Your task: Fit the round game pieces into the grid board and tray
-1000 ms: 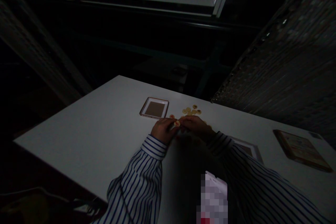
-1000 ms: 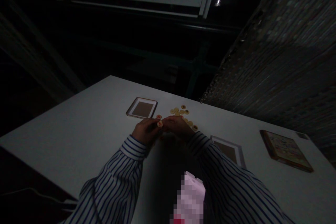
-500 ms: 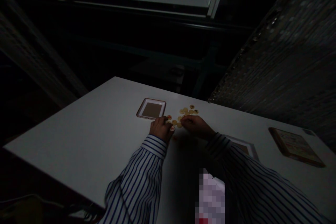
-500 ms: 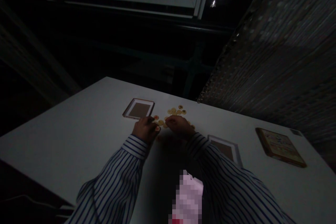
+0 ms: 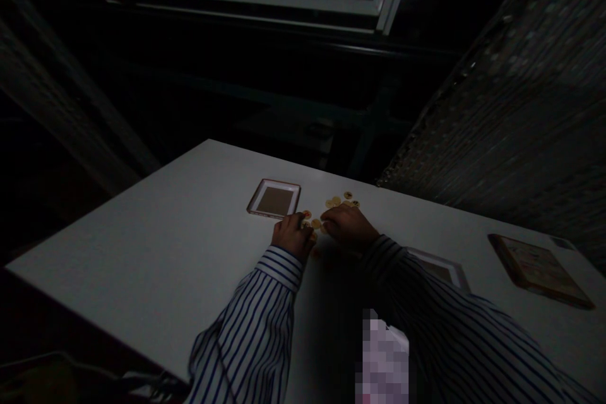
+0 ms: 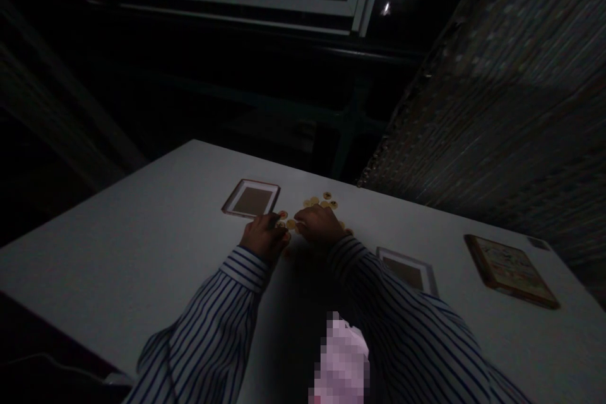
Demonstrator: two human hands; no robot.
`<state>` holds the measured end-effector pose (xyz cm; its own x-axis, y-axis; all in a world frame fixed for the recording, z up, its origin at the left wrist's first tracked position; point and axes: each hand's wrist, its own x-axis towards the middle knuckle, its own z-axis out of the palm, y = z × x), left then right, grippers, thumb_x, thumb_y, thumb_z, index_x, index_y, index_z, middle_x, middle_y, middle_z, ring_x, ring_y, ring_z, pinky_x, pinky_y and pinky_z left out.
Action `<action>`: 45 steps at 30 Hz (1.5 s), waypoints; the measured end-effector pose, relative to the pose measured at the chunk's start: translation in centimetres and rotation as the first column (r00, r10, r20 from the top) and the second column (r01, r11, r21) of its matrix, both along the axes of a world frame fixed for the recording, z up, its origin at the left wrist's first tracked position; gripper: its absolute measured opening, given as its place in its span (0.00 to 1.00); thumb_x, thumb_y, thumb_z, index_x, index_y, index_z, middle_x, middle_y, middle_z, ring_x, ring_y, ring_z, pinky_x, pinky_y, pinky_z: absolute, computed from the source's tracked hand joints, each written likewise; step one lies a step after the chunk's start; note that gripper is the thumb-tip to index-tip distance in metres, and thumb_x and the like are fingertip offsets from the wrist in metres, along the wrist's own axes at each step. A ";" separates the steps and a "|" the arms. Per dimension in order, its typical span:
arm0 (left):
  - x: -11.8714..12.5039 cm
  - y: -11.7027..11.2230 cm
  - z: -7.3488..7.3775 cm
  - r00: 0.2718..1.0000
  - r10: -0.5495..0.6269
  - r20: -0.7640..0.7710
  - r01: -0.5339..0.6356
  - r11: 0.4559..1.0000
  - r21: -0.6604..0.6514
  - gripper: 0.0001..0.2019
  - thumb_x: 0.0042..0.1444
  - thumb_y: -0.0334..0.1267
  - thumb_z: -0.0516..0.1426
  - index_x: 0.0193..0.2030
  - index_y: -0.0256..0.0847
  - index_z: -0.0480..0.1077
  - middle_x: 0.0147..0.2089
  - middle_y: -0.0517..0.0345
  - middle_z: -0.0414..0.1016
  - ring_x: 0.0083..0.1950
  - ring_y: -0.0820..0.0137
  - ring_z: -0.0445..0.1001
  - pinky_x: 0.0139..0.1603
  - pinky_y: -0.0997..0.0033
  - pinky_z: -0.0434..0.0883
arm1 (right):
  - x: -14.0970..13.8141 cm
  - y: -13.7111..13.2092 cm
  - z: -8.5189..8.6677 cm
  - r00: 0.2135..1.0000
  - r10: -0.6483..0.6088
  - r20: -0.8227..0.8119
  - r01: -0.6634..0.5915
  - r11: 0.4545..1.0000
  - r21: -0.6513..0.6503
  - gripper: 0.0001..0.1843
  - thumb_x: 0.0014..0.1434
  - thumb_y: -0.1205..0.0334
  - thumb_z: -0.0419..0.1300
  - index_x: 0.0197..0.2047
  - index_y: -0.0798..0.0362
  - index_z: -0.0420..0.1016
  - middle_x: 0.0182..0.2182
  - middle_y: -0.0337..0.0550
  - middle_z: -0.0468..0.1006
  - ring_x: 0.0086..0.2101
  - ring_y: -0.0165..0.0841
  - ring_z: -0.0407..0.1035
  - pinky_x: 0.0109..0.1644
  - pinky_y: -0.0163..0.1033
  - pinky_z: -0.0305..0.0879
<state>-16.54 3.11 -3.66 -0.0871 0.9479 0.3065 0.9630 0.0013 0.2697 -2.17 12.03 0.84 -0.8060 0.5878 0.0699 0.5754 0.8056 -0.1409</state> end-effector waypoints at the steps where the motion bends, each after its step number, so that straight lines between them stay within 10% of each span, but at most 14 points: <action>1: -0.1 0.0 -0.1 1.000 -0.003 0.009 0.003 1.000 0.009 0.11 0.47 0.43 0.57 0.39 0.49 0.73 0.54 0.55 0.64 0.50 0.59 0.61 0.46 0.56 0.61 | -0.2 0.0 0.0 1.000 0.006 0.025 -0.006 1.000 0.004 0.14 0.55 0.62 0.50 0.43 0.53 0.71 0.42 0.44 0.75 0.43 0.36 0.63 0.47 0.40 0.51; 17: -1.2 1.8 2.0 0.980 -0.043 0.195 0.005 0.981 0.192 0.15 0.52 0.31 0.50 0.46 0.36 0.68 0.46 0.49 0.71 0.47 0.62 0.66 0.49 0.60 0.65 | -2.3 -0.4 0.1 0.989 0.018 0.147 -0.026 0.998 0.052 0.11 0.55 0.62 0.51 0.39 0.51 0.72 0.36 0.47 0.75 0.42 0.39 0.62 0.43 0.44 0.51; 23: -1.5 3.3 2.8 0.944 -0.043 0.327 -0.040 0.969 0.243 0.15 0.52 0.27 0.48 0.46 0.35 0.68 0.45 0.49 0.73 0.47 0.65 0.69 0.51 0.62 0.66 | -1.7 0.6 -0.3 0.989 -0.073 -0.130 0.053 0.987 -0.151 0.12 0.54 0.59 0.53 0.39 0.51 0.73 0.36 0.45 0.75 0.41 0.35 0.65 0.45 0.40 0.55; 28: -1.4 3.1 1.8 0.930 -0.047 0.364 -0.051 0.966 0.255 0.14 0.50 0.32 0.52 0.45 0.38 0.68 0.44 0.51 0.73 0.46 0.65 0.70 0.49 0.62 0.67 | -1.3 2.0 -1.3 0.855 -0.307 -0.418 0.010 0.816 -0.579 0.13 0.50 0.57 0.57 0.36 0.56 0.73 0.29 0.43 0.76 0.31 0.31 0.69 0.34 0.36 0.63; 34: -0.6 2.9 1.4 0.934 -0.088 0.347 -0.004 0.966 0.257 0.16 0.48 0.34 0.56 0.45 0.38 0.68 0.42 0.51 0.74 0.44 0.65 0.71 0.47 0.64 0.68 | -1.3 2.0 -0.5 0.747 -0.458 -0.481 -0.140 0.599 -0.788 0.14 0.45 0.55 0.60 0.33 0.57 0.72 0.29 0.42 0.76 0.31 0.30 0.70 0.37 0.36 0.65; 45: -0.4 2.7 1.6 0.931 -0.105 0.349 0.012 0.966 0.259 0.12 0.50 0.40 0.56 0.42 0.38 0.70 0.39 0.52 0.75 0.42 0.66 0.71 0.44 0.66 0.68 | -1.4 1.7 -0.3 0.740 -0.482 -0.469 -0.126 0.586 -0.800 0.12 0.47 0.58 0.58 0.33 0.57 0.73 0.26 0.40 0.76 0.28 0.28 0.69 0.35 0.35 0.66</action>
